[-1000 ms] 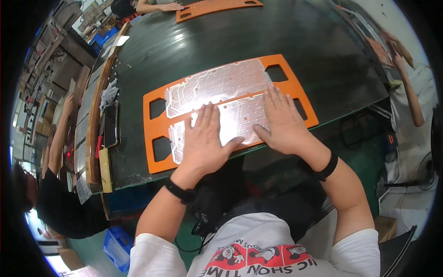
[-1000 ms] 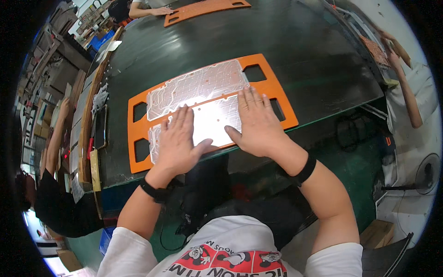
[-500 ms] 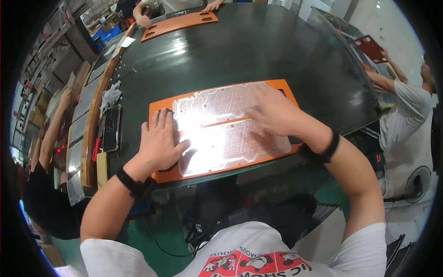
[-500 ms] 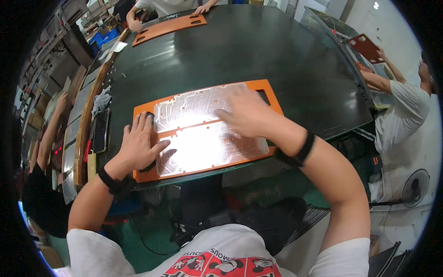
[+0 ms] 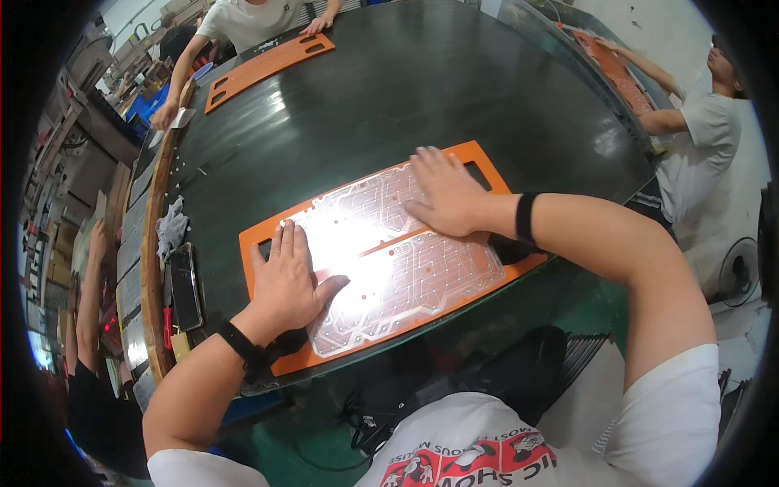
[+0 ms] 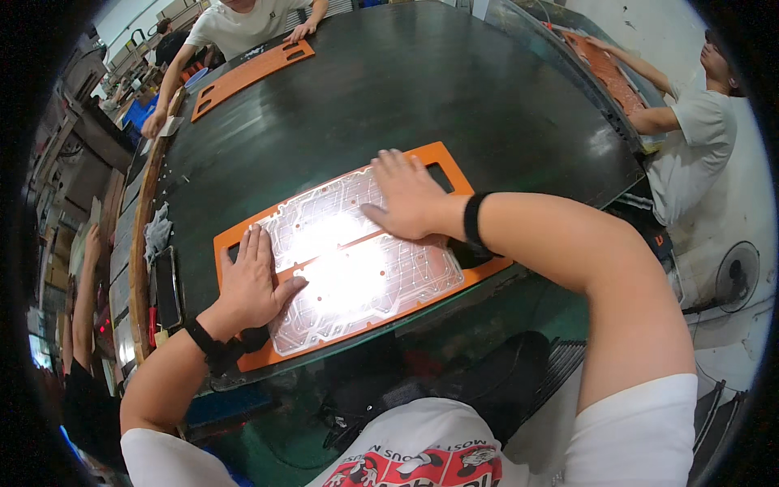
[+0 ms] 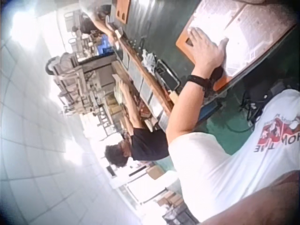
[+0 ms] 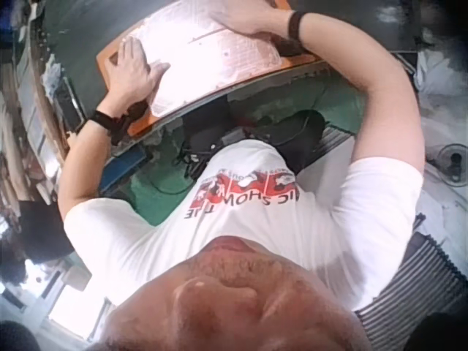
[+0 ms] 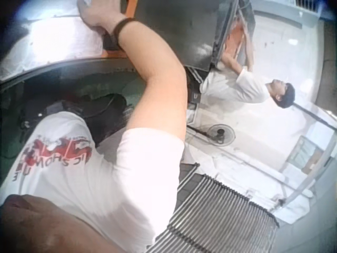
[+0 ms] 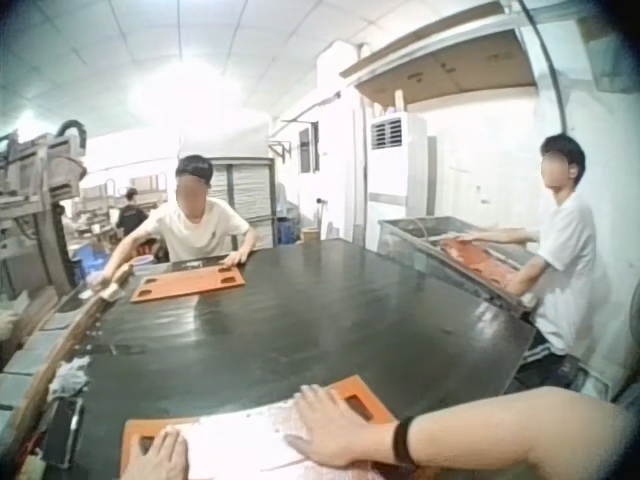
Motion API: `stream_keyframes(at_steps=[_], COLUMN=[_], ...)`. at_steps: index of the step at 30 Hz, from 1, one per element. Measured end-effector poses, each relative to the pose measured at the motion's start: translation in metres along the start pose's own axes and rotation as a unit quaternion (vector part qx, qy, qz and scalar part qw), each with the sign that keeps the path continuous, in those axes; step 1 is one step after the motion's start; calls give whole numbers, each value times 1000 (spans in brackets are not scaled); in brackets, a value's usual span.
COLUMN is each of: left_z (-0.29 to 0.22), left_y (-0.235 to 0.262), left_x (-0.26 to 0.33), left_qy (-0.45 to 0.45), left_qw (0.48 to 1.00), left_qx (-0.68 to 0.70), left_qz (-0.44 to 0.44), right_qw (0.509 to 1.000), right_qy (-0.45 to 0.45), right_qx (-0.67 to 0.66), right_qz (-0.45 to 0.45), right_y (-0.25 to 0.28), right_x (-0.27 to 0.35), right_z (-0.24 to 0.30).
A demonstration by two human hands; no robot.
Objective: Assembling electronic components by placing them into an alignment jig and inspecting the result.
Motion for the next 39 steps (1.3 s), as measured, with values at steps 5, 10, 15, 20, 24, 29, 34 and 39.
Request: stream_keyframes(at_steps=[5, 10, 15, 20, 24, 29, 34, 39], left_z=[-43, -109, -88, -47, -15, 28, 69, 74], left_y=[16, -3, -8, -7, -11, -20, -22, -29], left_x=[-36, -90, -86, -64, -48, -18, 41, 73], left_qy=[-85, -186, -177, -96, -37, 31, -32, -83], left_qw=[993, 969, 972, 988, 995, 992, 978, 968], left_qx=[72, 137, 102, 71, 52, 62, 143, 110], left_qz=[24, -83, -116, -94, -82, -103, -146, -211], right_qw=[998, 999, 999, 998, 998, 998, 978, 984], right_qy=[-53, -24, -43, -67, -66, -51, -56, -14], right_qx=[13, 25, 13, 21, 11, -7, -135, -154], right_qz=[-20, -21, -26, 8, -2, -22, -152, -91], right_y=[-3, -10, -6, -2, -2, 3, 14, 10], right_x=[10, 7, 10, 8, 8, 8, 28, 65], right_z=[-15, -13, -12, -11, -15, -26, -67, -79])
Point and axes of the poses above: each hand's wrist, its own x-axis away from the middle knuckle, its own y-axis out of the back of the hand, z = x × y, the point moved 3 cm from there along -x, towards the middle knuckle, and after that the axes turned 3 degrees about -z, right-handed, at the moved point
